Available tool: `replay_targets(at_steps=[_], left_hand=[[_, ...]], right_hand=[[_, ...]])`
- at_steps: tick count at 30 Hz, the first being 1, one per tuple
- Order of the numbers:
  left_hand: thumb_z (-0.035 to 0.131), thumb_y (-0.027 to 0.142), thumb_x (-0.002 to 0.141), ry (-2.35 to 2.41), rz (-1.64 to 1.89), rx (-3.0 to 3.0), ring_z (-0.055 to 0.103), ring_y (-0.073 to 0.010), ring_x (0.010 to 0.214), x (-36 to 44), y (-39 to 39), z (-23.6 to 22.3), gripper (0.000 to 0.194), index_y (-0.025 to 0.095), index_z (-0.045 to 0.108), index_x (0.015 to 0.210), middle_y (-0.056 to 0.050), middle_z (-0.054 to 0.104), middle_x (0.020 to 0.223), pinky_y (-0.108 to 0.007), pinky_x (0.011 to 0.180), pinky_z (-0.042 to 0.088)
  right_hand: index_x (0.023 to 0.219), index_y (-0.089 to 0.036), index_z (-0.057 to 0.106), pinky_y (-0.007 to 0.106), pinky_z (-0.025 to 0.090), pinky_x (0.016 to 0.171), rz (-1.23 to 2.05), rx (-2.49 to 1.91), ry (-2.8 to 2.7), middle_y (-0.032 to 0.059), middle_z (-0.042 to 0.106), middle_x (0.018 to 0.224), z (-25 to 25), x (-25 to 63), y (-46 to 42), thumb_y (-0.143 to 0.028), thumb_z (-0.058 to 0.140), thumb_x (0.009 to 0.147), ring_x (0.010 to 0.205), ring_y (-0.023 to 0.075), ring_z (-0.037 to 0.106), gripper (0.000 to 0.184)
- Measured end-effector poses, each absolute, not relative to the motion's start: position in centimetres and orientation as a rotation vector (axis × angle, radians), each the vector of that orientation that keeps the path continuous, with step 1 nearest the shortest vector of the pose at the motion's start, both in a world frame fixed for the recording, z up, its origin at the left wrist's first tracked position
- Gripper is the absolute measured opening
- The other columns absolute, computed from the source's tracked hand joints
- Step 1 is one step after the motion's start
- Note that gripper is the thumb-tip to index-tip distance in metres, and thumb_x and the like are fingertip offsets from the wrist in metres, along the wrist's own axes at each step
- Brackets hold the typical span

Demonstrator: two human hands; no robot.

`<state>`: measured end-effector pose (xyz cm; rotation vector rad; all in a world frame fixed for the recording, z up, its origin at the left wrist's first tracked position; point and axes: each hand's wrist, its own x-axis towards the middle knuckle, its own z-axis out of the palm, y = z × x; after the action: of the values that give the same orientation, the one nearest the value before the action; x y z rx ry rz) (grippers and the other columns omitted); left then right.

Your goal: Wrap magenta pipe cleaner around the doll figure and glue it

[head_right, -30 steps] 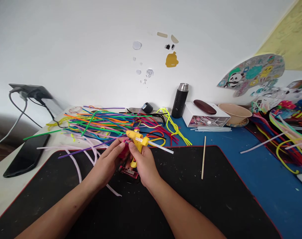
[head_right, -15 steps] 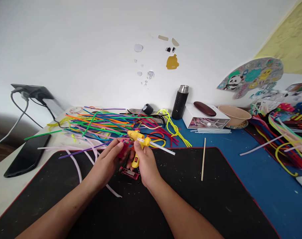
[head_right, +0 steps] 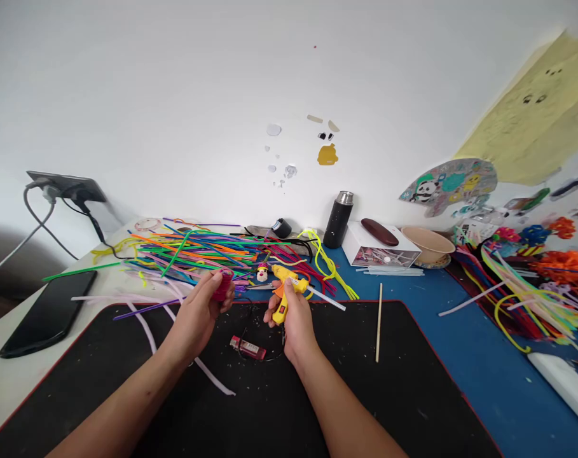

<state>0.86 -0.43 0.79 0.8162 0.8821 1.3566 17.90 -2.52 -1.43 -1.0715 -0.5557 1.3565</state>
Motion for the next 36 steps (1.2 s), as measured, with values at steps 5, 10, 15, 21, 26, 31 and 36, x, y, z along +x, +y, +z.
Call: replay_targets(at_steps=[5, 10, 15, 21, 26, 31, 36], left_hand=[[0.088, 0.062, 0.074, 0.889, 1.344, 0.770, 0.049, -0.0137, 0.066, 0.8, -0.5, 0.5, 0.050, 0.021, 0.061, 0.084, 0.003, 0.057, 0.072, -0.025, 0.059, 0.037], [0.088, 0.065, 0.071, 0.889, 1.322, 0.767, 0.050, -0.0142, 0.065, 0.8, -0.5, 0.7, 0.052, 0.022, 0.061, 0.085, 0.003, 0.058, 0.072, -0.025, 0.058, 0.037], [0.088, 0.067, 0.069, 0.903, 1.308, 0.750, 0.053, -0.0147, 0.067, 0.7, -0.5, 0.7, 0.055, 0.022, 0.061, 0.086, 0.002, 0.060, 0.075, -0.025, 0.059, 0.039], [0.084, 0.067, 0.075, 0.865, 1.299, 0.825, 0.049, -0.0147, 0.064, 0.7, -0.7, 1.0, 0.051, 0.023, 0.060, 0.084, 0.004, 0.054, 0.071, -0.026, 0.057, 0.037], [0.081, 0.068, 0.079, 0.845, 1.279, 0.854, 0.044, -0.0137, 0.062, 0.9, -0.8, 0.9, 0.051, 0.022, 0.059, 0.081, 0.004, 0.053, 0.070, -0.025, 0.056, 0.034], [0.082, 0.068, 0.078, 0.835, 1.252, 0.851, 0.044, -0.0137, 0.063, 1.0, -0.9, 0.7, 0.051, 0.022, 0.060, 0.081, 0.004, 0.053, 0.070, -0.025, 0.057, 0.034], [0.083, 0.067, 0.078, 0.833, 1.234, 0.831, 0.043, -0.0131, 0.064, 0.9, -0.9, 0.7, 0.051, 0.022, 0.059, 0.083, 0.004, 0.053, 0.072, -0.024, 0.058, 0.034]], right_hand=[[0.105, -0.017, 0.074, 0.022, 0.040, 0.041, 1.327, -1.133, -0.554, -0.0027, 0.063, 0.063, -1.7, 18.6, -3.2, -0.077, 0.079, 0.078, 0.048, 0.0142, 0.061, 0.066], [0.100, -0.015, 0.078, 0.023, 0.043, 0.042, 1.276, -1.258, -0.622, 0.0000, 0.063, 0.063, -1.9, 19.8, -4.0, -0.080, 0.075, 0.080, 0.050, 0.0147, 0.061, 0.068], [0.091, -0.014, 0.080, 0.023, 0.035, 0.039, 1.264, -1.386, -0.741, -0.0005, 0.058, 0.059, -2.0, 21.1, -3.9, -0.088, 0.070, 0.078, 0.045, 0.0127, 0.052, 0.075], [0.079, -0.014, 0.081, 0.022, 0.036, 0.046, 1.172, -1.522, -0.804, 0.0007, 0.059, 0.057, -1.6, 22.4, -3.3, -0.086, 0.069, 0.079, 0.049, 0.0114, 0.050, 0.073], [0.090, -0.015, 0.082, 0.020, 0.027, 0.039, 1.299, -1.555, -0.678, -0.0015, 0.057, 0.060, -1.7, 22.8, -2.7, -0.083, 0.069, 0.082, 0.045, 0.0098, 0.045, 0.070], [0.091, -0.015, 0.080, 0.020, 0.028, 0.039, 1.388, -1.459, -0.596, -0.0007, 0.060, 0.063, -1.8, 23.0, -2.4, -0.072, 0.073, 0.086, 0.046, 0.0102, 0.047, 0.057], [0.092, -0.015, 0.077, 0.021, 0.028, 0.040, 1.481, -1.416, -0.584, -0.0006, 0.061, 0.063, -1.5, 23.3, -2.6, -0.070, 0.070, 0.091, 0.044, 0.0106, 0.048, 0.056]])
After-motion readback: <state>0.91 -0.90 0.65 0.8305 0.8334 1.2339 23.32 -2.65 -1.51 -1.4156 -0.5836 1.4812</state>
